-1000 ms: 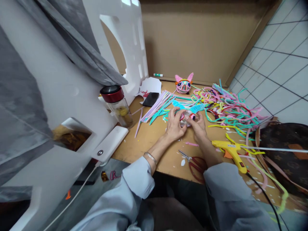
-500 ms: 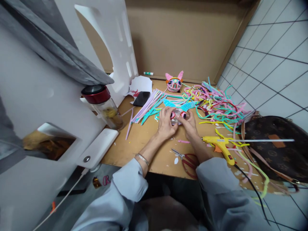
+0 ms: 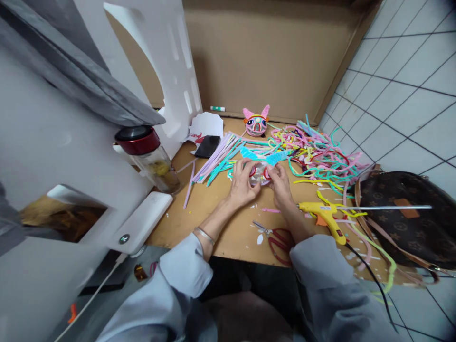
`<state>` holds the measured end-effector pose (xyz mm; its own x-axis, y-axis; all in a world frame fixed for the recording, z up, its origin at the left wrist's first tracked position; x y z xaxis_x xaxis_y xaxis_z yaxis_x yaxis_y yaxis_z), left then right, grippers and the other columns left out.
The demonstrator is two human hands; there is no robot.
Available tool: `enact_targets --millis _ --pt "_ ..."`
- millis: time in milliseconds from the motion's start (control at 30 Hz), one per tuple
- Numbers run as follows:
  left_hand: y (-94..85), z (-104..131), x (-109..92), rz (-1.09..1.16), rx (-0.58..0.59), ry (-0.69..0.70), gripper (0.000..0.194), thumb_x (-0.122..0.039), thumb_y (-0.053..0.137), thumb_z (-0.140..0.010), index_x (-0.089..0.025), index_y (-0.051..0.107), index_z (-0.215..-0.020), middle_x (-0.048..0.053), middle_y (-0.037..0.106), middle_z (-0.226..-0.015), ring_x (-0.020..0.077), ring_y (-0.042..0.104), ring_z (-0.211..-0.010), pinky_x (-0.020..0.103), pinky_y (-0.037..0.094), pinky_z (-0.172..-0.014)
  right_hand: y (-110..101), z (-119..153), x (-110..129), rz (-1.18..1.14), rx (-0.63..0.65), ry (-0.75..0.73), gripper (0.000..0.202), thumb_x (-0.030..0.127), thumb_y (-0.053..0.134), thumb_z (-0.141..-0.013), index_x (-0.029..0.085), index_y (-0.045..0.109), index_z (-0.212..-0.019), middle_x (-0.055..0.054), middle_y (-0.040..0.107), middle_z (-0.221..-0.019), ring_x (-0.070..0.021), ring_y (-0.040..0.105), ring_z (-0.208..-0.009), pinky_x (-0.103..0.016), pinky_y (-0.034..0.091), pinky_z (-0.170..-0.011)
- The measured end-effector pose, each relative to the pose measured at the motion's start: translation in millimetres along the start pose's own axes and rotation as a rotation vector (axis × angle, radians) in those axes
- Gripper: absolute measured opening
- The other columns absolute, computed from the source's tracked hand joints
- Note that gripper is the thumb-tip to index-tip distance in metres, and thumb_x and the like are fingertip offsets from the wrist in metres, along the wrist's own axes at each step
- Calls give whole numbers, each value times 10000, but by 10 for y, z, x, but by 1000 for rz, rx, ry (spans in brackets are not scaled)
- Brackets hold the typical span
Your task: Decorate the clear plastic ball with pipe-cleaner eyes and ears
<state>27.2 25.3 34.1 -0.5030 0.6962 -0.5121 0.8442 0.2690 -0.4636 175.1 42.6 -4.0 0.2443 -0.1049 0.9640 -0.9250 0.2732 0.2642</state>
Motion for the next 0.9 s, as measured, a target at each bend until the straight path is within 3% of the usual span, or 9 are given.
enact_targets --millis 333,900 --pt "-5 6 74 -12 28 19 517 -298 661 -767 -205 596 -1271 128 481 -1300 301 483 -1230 479 433 -1082 35 20 22 -9 8 -10 635 554 791 -621 232 564 -1119 -53 705 -1148 -233 673 -1107 -397 560 -969" --pt "16 -3 48 -36 38 0 503 -370 684 -817 -228 590 -1290 129 495 -1299 312 486 -1243 485 413 -1082 -18 -33 -23 62 28 -64 667 540 833 -637 241 581 -1177 -59 702 -1189 -221 673 -1076 -372 584 -892"
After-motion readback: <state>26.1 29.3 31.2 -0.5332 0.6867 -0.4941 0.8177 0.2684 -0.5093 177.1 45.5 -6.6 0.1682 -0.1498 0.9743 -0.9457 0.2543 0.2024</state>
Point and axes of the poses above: each hand's wrist, its own z-axis away from the middle knuckle, its own y-axis out of the palm, x = y × z, the point moved 6 cm from there along -z, towards the middle knuckle
